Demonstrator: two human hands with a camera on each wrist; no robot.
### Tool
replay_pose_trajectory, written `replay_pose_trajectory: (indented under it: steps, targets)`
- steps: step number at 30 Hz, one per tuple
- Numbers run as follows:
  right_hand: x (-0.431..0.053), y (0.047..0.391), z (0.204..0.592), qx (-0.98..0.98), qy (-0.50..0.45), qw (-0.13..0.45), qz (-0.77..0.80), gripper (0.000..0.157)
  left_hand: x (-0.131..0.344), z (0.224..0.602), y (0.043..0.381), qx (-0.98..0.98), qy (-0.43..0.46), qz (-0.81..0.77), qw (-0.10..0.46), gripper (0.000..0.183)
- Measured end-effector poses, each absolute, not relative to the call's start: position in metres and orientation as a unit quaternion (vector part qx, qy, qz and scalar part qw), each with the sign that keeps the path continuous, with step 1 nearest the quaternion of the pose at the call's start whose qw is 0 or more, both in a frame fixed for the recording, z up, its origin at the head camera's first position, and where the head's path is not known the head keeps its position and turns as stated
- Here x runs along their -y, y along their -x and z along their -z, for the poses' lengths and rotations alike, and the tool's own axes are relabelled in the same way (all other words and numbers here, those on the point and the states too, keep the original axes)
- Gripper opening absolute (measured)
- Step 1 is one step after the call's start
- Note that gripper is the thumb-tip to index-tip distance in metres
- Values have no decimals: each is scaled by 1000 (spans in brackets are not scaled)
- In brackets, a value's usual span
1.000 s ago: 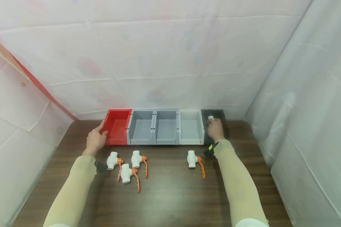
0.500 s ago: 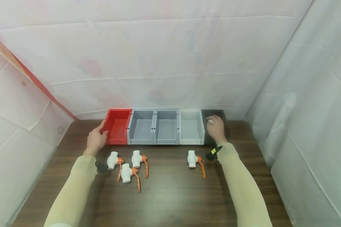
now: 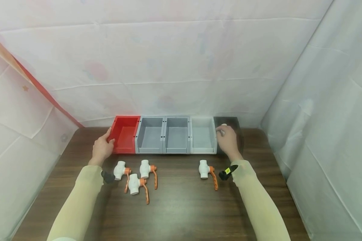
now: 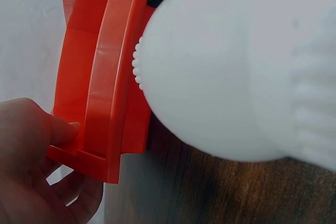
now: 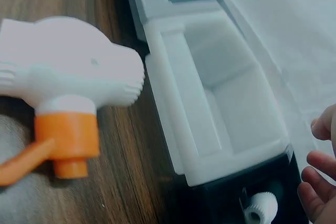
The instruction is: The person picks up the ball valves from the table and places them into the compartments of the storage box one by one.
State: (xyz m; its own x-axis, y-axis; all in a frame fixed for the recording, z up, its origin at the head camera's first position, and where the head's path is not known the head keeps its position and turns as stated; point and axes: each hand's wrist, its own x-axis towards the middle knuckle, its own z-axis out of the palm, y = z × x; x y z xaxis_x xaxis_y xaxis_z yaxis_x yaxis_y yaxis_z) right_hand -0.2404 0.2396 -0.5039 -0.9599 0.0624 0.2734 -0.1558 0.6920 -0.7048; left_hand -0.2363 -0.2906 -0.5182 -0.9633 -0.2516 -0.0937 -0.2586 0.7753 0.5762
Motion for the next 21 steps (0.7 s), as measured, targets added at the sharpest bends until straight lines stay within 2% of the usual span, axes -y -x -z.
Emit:
replay_pose_trajectory:
  steps: [8, 21]
  targets:
    - [-232, 223, 500, 899, -81, 183, -389, 17, 292, 521, 237, -942, 138, -307, 6, 62]
    - [-232, 197, 505, 898, -113, 174, -387, 18, 289, 521, 239, -939, 143, -312, 8, 64]
